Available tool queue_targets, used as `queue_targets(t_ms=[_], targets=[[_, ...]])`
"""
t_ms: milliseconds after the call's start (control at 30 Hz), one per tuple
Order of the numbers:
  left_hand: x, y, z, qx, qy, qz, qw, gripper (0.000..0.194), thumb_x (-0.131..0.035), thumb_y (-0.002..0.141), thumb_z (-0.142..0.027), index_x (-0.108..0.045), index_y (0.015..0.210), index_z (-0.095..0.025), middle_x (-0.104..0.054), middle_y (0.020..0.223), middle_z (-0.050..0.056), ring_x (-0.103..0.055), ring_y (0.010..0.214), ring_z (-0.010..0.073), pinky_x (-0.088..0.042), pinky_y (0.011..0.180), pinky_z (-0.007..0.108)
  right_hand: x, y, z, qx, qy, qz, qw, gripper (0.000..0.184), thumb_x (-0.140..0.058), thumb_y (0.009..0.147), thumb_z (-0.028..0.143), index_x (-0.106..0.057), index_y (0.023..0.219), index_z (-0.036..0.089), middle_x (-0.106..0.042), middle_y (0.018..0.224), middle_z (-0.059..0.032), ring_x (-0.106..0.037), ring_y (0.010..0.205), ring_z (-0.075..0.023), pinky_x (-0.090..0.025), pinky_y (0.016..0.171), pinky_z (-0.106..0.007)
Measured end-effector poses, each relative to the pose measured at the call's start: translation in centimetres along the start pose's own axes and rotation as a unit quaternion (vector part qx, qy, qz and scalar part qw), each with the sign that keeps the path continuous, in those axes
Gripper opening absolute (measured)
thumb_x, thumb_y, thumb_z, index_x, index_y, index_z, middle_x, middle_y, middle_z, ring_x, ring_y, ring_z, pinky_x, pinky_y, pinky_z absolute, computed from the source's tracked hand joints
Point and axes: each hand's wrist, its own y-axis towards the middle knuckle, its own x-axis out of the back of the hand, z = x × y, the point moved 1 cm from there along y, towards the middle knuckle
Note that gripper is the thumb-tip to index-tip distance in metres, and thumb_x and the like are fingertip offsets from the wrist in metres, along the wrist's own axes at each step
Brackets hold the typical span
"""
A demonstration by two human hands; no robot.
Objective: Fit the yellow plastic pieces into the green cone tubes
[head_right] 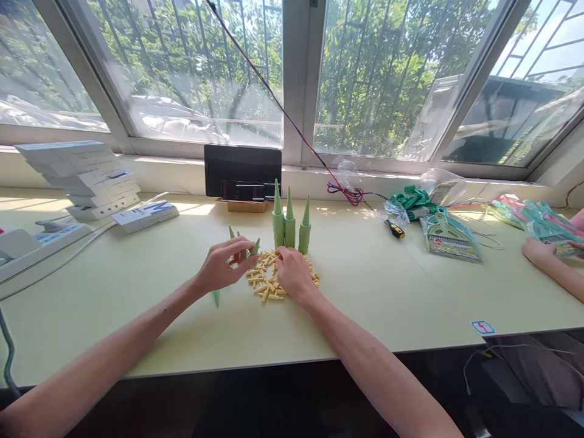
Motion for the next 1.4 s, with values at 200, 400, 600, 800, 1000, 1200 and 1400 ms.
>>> queue_targets(t_ms=[200,400,600,800,1000,1200,1400], targets=[[-0.6,-0.5,0.2,-0.01,0.013,0.138,0.99,0.017,-0.058,0.091,-0.024,-0.07,0.104,-0.022,-0.066,0.093,0.005,-0.058,0.064,0.01,-0.045,0.059,0.022,0.3,0.0,0.2,-0.002,0.033,-0.013,0.999,0.02,-0.044,0.09,0.014,-0.064,0.091,0.019,-0.068,0.09,-0.0067,-0.06,0.079,-0.0184,-0.043,0.07,-0.028],[-0.9,-0.7,0.2,-0.004,0.063,0.225,0.972,0.019,-0.056,0.089,-0.024,-0.074,0.098,-0.024,-0.066,0.098,0.006,-0.06,0.065,0.0118,-0.045,0.063,0.025,0.5,0.2,0.0,-0.012,0.096,-0.062,0.993,0.019,-0.043,0.09,0.022,-0.062,0.089,0.02,-0.067,0.087,-0.0046,-0.06,0.074,-0.0177,-0.046,0.068,-0.029],[-0.7,-0.6,-0.6,0.004,0.091,0.291,0.952,0.025,-0.054,0.083,-0.02,-0.072,0.1,-0.025,-0.065,0.102,0.004,-0.051,0.056,0.0099,-0.041,0.059,0.026,0.5,0.2,-0.1,-0.048,0.152,-0.073,0.984,0.016,-0.044,0.09,0.028,-0.058,0.089,0.021,-0.066,0.088,-0.0043,-0.062,0.063,-0.0162,-0.047,0.059,-0.028],[-0.5,-0.6,-0.9,0.016,0.076,0.307,0.949,0.035,-0.052,0.074,-0.011,-0.071,0.101,-0.023,-0.066,0.1,0.003,-0.052,0.056,0.0104,-0.04,0.058,0.026,0.5,0.2,0.1,-0.06,0.203,-0.065,0.975,0.015,-0.046,0.09,0.031,-0.056,0.088,0.02,-0.064,0.084,-0.0033,-0.064,0.06,-0.0156,-0.05,0.057,-0.028],[-0.8,-0.7,-0.3,0.018,0.018,0.227,0.974,0.028,-0.05,0.081,-0.01,-0.07,0.097,-0.021,-0.066,0.092,0.003,-0.057,0.062,0.0111,-0.044,0.06,0.024,0.6,0.3,0.3,-0.04,0.214,-0.075,0.973,0.013,-0.049,0.089,0.031,-0.057,0.09,0.02,-0.065,0.086,-0.0045,-0.065,0.064,-0.0163,-0.053,0.061,-0.029],[-0.8,-0.4,0.2,0.047,0.02,0.067,0.996,0.018,-0.052,0.092,-0.02,-0.067,0.101,-0.02,-0.065,0.088,0.003,-0.051,0.058,0.0084,-0.044,0.057,0.022,1.0,0.0,1.4,-0.005,0.231,-0.098,0.968,0.013,-0.056,0.086,0.03,-0.059,0.093,0.02,-0.068,0.089,-0.005,-0.066,0.076,-0.0173,-0.056,0.072,-0.03],[-1.0,-0.4,0.1,0.076,0.022,0.054,0.995,0.018,-0.054,0.094,-0.026,-0.065,0.105,-0.019,-0.065,0.091,0.003,-0.053,0.057,0.0075,-0.045,0.056,0.021,1.1,-0.3,2.2,0.042,0.273,-0.089,0.957,0.015,-0.062,0.085,0.03,-0.06,0.097,0.02,-0.068,0.091,-0.0044,-0.067,0.079,-0.0162,-0.058,0.074,-0.029]])
